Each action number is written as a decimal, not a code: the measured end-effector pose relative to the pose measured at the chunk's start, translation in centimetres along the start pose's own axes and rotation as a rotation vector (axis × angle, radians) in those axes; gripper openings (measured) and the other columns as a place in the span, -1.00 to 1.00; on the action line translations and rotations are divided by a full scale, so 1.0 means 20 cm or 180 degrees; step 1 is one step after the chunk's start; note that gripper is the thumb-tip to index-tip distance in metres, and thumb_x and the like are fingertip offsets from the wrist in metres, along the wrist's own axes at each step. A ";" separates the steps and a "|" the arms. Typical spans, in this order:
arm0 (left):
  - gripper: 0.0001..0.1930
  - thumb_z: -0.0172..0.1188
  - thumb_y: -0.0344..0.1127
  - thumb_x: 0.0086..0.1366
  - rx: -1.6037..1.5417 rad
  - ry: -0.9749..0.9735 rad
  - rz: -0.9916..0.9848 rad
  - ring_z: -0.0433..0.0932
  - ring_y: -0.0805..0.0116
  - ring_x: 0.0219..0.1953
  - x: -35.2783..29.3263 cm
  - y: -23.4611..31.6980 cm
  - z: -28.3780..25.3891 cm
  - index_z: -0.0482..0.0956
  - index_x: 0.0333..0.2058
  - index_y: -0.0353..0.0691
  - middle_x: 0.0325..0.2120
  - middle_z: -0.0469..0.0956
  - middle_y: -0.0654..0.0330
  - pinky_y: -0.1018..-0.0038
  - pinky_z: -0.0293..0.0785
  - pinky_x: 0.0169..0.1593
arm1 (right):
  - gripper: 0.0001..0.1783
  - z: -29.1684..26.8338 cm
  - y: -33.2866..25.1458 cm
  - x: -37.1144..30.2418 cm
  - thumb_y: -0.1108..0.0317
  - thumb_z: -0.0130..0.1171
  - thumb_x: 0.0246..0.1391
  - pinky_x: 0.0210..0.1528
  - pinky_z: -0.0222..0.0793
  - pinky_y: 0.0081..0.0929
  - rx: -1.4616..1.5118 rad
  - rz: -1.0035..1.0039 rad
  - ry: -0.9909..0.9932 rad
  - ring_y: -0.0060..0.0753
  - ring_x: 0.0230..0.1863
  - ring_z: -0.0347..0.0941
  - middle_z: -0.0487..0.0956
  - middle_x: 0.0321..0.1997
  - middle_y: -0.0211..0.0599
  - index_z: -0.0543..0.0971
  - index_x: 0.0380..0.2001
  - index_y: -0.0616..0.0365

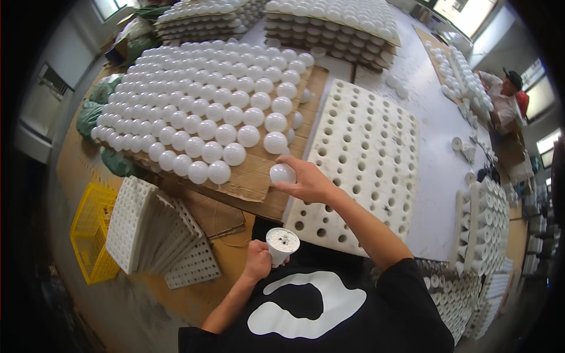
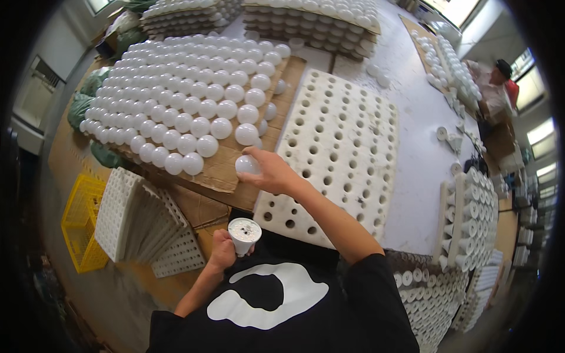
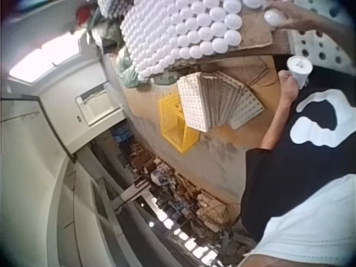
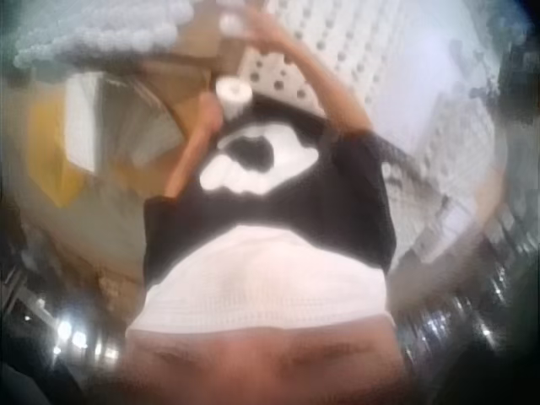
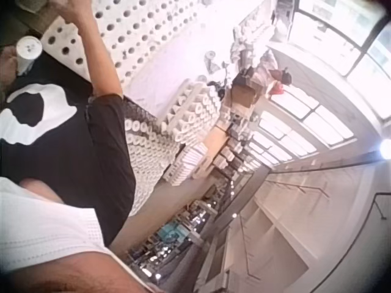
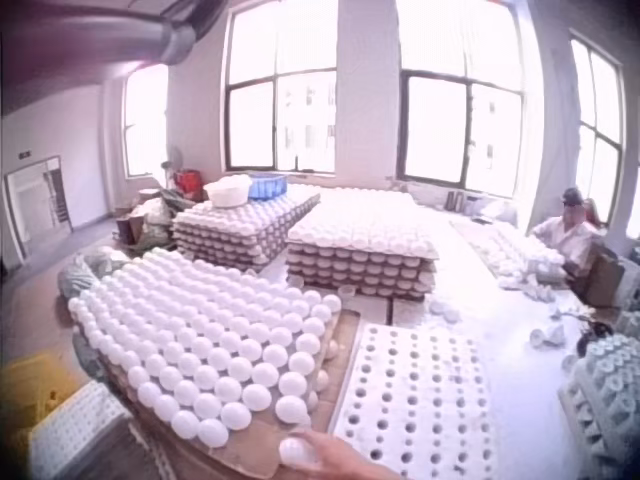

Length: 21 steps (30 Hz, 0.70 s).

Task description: The person assembles light bulbs by attaching covers onto bulb bases by hand and placing the completed bulbs into holes on a foam tray.

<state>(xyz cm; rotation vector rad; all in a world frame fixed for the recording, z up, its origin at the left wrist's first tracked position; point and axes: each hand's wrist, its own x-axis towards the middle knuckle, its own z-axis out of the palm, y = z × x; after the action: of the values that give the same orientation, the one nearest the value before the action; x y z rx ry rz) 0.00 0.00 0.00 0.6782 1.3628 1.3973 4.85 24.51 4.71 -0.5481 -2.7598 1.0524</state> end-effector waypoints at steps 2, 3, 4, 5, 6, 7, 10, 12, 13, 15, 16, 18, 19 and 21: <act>-0.65 -0.27 -0.61 -0.02 -0.0172 -0.0014 -0.0163 0.49 0.36 -0.64 0.03 0.06 0.02 0.56 -0.41 -0.51 -0.61 0.54 0.04 0.49 0.45 -0.58 | -0.41 -0.10 0.03 -0.19 0.18 0.20 0.04 -0.46 0.51 -0.48 0.2178 0.0933 -0.0187 -0.28 -0.45 0.56 0.53 -0.18 -0.07 0.31 0.12 0.13; -0.62 -0.27 -0.61 -0.10 -0.0151 -0.0118 -0.0250 0.53 0.35 -0.61 0.09 0.08 0.05 0.61 -0.50 -0.50 -0.62 0.57 0.06 0.48 0.50 -0.51 | -0.41 -0.11 0.16 -0.31 0.13 0.13 0.08 -0.54 0.48 -0.50 0.2817 0.1136 -0.0138 -0.33 -0.52 0.53 0.53 -0.23 -0.08 0.28 0.12 0.18; -0.61 -0.28 -0.61 -0.11 -0.0086 -0.0228 -0.0244 0.54 0.35 -0.61 0.12 0.08 0.09 0.61 -0.50 -0.50 -0.62 0.57 0.05 0.48 0.50 -0.51 | -0.40 -0.13 0.21 -0.44 0.12 0.09 0.10 -0.53 0.49 -0.48 0.3664 0.1039 -0.0072 -0.32 -0.52 0.53 0.54 -0.24 -0.07 0.26 0.13 0.19; -0.61 -0.29 -0.62 -0.11 -0.0021 -0.0337 -0.0237 0.54 0.36 -0.61 0.14 0.09 0.12 0.61 -0.49 -0.50 -0.62 0.57 0.05 0.49 0.50 -0.51 | -0.39 -0.14 0.24 -0.57 0.11 0.05 0.11 -0.52 0.49 -0.45 0.4511 0.0907 0.0034 -0.31 -0.52 0.53 0.54 -0.24 -0.07 0.24 0.15 0.21; -0.61 -0.28 -0.62 -0.10 -0.0060 -0.0412 -0.0269 0.54 0.37 -0.61 0.17 0.10 0.18 0.61 -0.49 -0.50 -0.61 0.58 0.05 0.50 0.50 -0.51 | -0.31 -0.15 0.29 -0.70 0.06 0.04 0.09 -0.50 0.51 -0.43 0.4809 0.0775 0.0167 -0.27 -0.48 0.53 0.52 -0.20 0.00 0.18 0.19 0.21; -0.61 -0.28 -0.63 -0.10 -0.0079 -0.0459 -0.0307 0.54 0.38 -0.61 0.19 0.12 0.21 0.61 -0.49 -0.50 -0.61 0.58 0.05 0.52 0.50 -0.51 | -0.31 -0.14 0.29 -0.79 0.06 0.04 0.09 -0.50 0.51 -0.43 0.4862 0.0887 0.0296 -0.27 -0.48 0.53 0.52 -0.20 0.00 0.18 0.19 0.21; -0.72 -0.09 -0.42 0.27 0.0146 -0.0665 0.0084 0.52 0.41 -0.64 0.24 0.10 0.30 0.57 -0.36 -0.51 -0.62 0.57 0.08 0.54 0.44 -0.58 | -0.16 -0.14 0.27 -0.96 0.00 0.09 0.01 -0.45 0.55 -0.39 0.5624 0.0541 0.0418 -0.17 -0.36 0.55 0.44 -0.08 0.21 0.11 0.22 0.31; -0.73 -0.09 -0.42 0.28 0.0372 -0.0759 -0.0119 0.52 0.41 -0.65 0.26 0.08 0.34 0.57 -0.35 -0.50 -0.62 0.57 0.08 0.54 0.44 -0.58 | -0.17 -0.11 0.26 -1.03 0.02 0.08 0.02 -0.43 0.56 -0.37 0.5797 0.0521 0.0556 -0.14 -0.33 0.55 0.42 -0.06 0.23 0.10 0.22 0.34; -0.75 -0.08 -0.45 0.28 0.0547 -0.0767 -0.0006 0.52 0.41 -0.65 0.26 0.07 0.35 0.57 -0.35 -0.50 -0.62 0.57 0.08 0.54 0.44 -0.59 | -0.17 -0.10 0.27 -1.06 0.04 0.08 0.02 -0.41 0.58 -0.36 0.5896 0.0442 0.0572 -0.12 -0.31 0.56 0.41 -0.05 0.24 0.09 0.22 0.37; -0.77 -0.07 -0.48 0.28 0.0743 -0.0809 0.0084 0.52 0.40 -0.65 0.26 0.04 0.37 0.57 -0.35 -0.49 -0.62 0.57 0.08 0.53 0.44 -0.59 | -0.16 -0.08 0.29 -1.10 0.08 0.12 0.00 -0.36 0.60 -0.32 0.6090 0.0320 0.0619 -0.01 -0.23 0.55 0.38 -0.02 0.28 0.08 0.21 0.38; -0.79 -0.05 -0.51 0.26 0.0835 -0.0752 0.0207 0.52 0.39 -0.65 0.26 0.02 0.37 0.57 -0.36 -0.49 -0.62 0.57 0.08 0.52 0.44 -0.59 | -0.15 -0.07 0.29 -1.12 0.11 0.15 -0.03 -0.33 0.60 -0.29 0.6239 0.0225 0.0591 0.04 -0.20 0.54 0.37 -0.02 0.28 0.09 0.21 0.37; -0.81 -0.04 -0.54 0.25 0.0944 -0.0693 0.0318 0.52 0.39 -0.65 0.24 0.00 0.36 0.57 -0.37 -0.49 -0.62 0.56 0.07 0.52 0.45 -0.60 | -0.15 -0.05 0.30 -1.14 0.15 0.19 -0.06 -0.30 0.60 -0.27 0.6408 0.0120 0.0562 0.08 -0.17 0.53 0.37 -0.02 0.29 0.09 0.21 0.36; -0.82 -0.03 -0.54 0.25 0.0949 -0.0700 0.0402 0.52 0.38 -0.65 0.24 0.00 0.35 0.56 -0.39 -0.49 -0.62 0.56 0.07 0.51 0.45 -0.60 | -0.15 -0.04 0.31 -1.14 0.19 0.22 -0.08 -0.25 0.59 -0.24 0.6469 0.0056 0.0565 0.11 -0.13 0.52 0.36 0.00 0.30 0.10 0.22 0.33; -0.83 -0.02 -0.54 0.25 0.0966 -0.0684 0.0475 0.53 0.38 -0.65 0.22 -0.01 0.32 0.55 -0.41 -0.50 -0.63 0.56 0.07 0.50 0.46 -0.60 | -0.14 -0.02 0.31 -1.14 0.23 0.24 -0.10 -0.20 0.58 -0.20 0.6552 -0.0008 0.0543 0.14 -0.10 0.51 0.36 0.02 0.31 0.11 0.22 0.30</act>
<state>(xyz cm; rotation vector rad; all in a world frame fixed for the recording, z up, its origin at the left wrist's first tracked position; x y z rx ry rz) 4.43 6.44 -0.02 1.1177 1.3856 1.2011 27.87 20.35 0.88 -0.1583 -0.4504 2.5792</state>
